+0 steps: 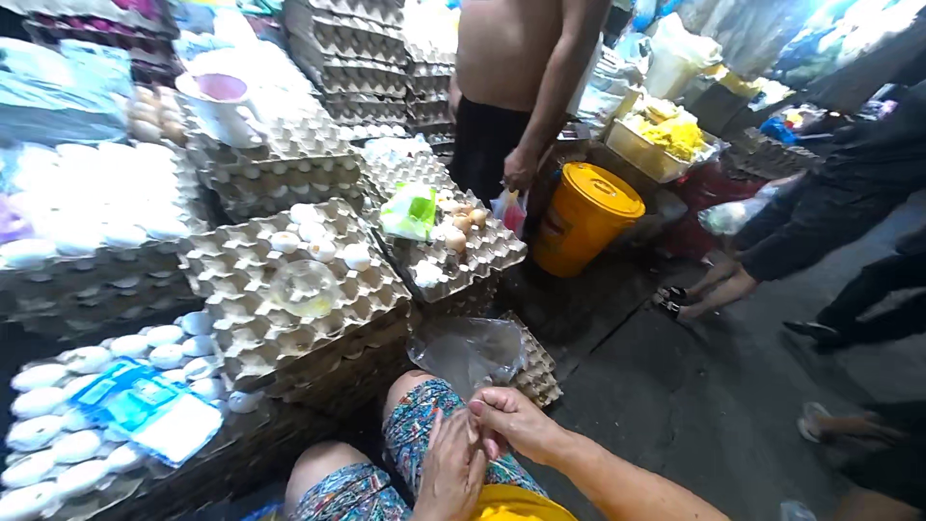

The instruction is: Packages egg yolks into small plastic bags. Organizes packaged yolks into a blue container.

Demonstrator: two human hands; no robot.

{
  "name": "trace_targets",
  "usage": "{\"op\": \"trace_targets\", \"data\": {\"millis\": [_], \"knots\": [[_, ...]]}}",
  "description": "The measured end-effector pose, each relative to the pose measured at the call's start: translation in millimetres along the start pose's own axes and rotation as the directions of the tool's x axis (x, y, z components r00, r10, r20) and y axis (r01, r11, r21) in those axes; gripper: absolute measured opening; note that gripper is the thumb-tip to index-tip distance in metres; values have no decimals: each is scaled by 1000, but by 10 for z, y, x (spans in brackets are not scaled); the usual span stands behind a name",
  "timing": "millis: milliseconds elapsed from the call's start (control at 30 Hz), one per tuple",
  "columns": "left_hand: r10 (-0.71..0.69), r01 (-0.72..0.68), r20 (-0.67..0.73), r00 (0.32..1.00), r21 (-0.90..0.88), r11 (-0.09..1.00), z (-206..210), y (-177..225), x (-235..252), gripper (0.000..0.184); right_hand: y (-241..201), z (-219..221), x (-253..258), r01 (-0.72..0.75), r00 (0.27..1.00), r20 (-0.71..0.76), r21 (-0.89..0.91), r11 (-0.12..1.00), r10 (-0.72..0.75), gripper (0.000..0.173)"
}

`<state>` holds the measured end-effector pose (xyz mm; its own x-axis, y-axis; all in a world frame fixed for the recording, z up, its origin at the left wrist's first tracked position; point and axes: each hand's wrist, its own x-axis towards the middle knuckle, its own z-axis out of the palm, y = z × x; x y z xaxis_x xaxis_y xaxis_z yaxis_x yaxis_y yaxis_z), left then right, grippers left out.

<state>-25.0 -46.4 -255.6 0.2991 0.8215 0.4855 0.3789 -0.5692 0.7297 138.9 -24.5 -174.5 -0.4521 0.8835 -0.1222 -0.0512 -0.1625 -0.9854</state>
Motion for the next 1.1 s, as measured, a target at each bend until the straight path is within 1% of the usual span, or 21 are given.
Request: {"op": "trace_targets", "data": {"millis": [67,167,267,333,433,567,600,667,733,800,867,933,1000,1033,1067,1100], "knots": [[19,-18,-15,1000,21,1000,-18,8,26,33,-27,-2,27,-29,1000,7,-5,1000,29,23],[64,-63,-27,998,30,998,-3,2,39,30,-94,-30,57,-96,994,51,-76,992,100,23],[70,-70,-24,997,12,997,6,13,47,30,-187,-54,113,-157,978,94,-261,952,187,25],[72,-72,-23,997,0,997,24,14,41,28,-271,-79,167,-204,952,135,-389,898,274,28],[67,-67,9,998,-11,998,52,6,13,26,-392,-127,261,-269,881,204,-527,806,427,29],[99,-98,31,995,-35,995,79,-10,-1,25,-584,-116,410,-297,744,241,-716,631,624,33],[107,-106,34,994,-39,994,80,-17,4,25,-606,-109,445,-294,717,246,-742,603,652,33],[105,-102,48,993,-51,993,81,-33,4,25,-613,-108,505,-304,682,261,-749,589,684,31],[64,-60,50,997,-86,994,60,-40,1,25,-559,-143,542,-358,692,269,-678,642,670,28],[-7,13,37,999,-165,986,35,-27,19,24,-488,-193,533,-397,751,283,-527,751,596,26],[-75,82,35,997,-272,959,38,-43,19,26,-407,-225,478,-375,825,288,-366,852,486,26],[-122,129,43,992,-373,919,67,-81,11,27,-317,-224,386,-312,899,246,-223,924,363,29],[-129,130,30,991,-406,904,79,-89,39,27,-255,-184,271,-212,960,156,-136,968,232,28],[-134,133,27,991,-407,904,76,-80,58,28,-217,-159,206,-139,984,98,-125,982,151,26],[-139,141,33,990,-403,904,67,-71,75,30,-181,-132,144,-56,997,36,-148,987,62,29],[-148,151,40,988,-402,903,56,-63,88,31,-144,-113,89,26,999,-15,-218,976,-30,36]]}}
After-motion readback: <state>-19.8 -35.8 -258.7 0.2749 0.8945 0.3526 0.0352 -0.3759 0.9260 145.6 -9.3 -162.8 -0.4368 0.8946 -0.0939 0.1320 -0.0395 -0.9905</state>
